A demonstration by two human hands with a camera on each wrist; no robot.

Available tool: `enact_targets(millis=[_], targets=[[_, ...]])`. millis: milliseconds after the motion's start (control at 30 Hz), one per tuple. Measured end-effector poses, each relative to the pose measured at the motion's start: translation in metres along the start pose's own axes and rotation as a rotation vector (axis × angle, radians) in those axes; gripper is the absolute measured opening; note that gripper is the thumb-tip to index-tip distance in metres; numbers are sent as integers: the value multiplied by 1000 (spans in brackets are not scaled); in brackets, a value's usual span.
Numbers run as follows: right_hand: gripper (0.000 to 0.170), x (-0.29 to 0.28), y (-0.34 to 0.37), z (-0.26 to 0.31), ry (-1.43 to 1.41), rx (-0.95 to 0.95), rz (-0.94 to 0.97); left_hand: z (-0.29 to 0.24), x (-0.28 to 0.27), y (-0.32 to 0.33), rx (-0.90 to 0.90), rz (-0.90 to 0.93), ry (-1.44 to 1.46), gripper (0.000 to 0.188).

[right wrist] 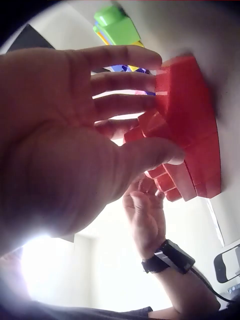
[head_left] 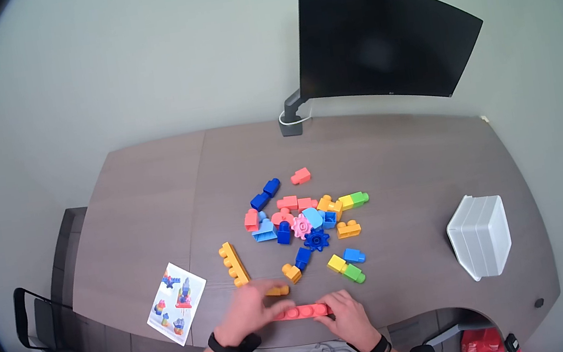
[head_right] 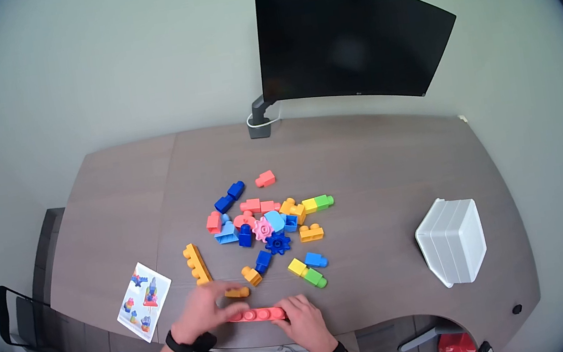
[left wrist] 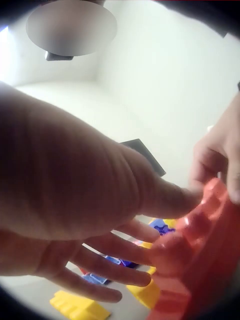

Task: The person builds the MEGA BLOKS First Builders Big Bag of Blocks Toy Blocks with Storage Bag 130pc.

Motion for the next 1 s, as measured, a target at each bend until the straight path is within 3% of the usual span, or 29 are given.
enact_targets(millis=[200,300,400,433,633,733,867,900,1000], targets=[[36,-8,17,-13,-13,61,-57,69,-32,-20,-389,-379,-288,54],[34,-10,31,-23,-40,86,-80,106,-17,1,-499,-363,-549,63],[36,-12,35,-30,-102,99,-113,131,-17,6,-610,-124,-240,79],[37,-13,33,-30,-105,104,-96,130,-16,5,-590,-100,-213,88],[39,-19,17,-29,-109,86,5,109,-5,25,-595,-198,-69,80],[38,-23,9,-28,-92,71,31,99,-11,43,-478,-187,-68,78],[36,-33,10,-29,-77,86,56,30,-39,47,-174,62,125,64],[35,-36,9,-31,-78,87,71,14,-37,43,-182,82,134,60],[35,-44,15,-29,-42,105,117,24,-12,36,-42,151,-22,57]])
Point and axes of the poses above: each hand's wrist, its own y-axis away from the middle knuckle, its own x-axis out of the palm, z = x × y, the point moved 1 cm from there along -y, towards the middle knuckle, and after that the axes turned 11 degrees about x, right-handed, at the moved point
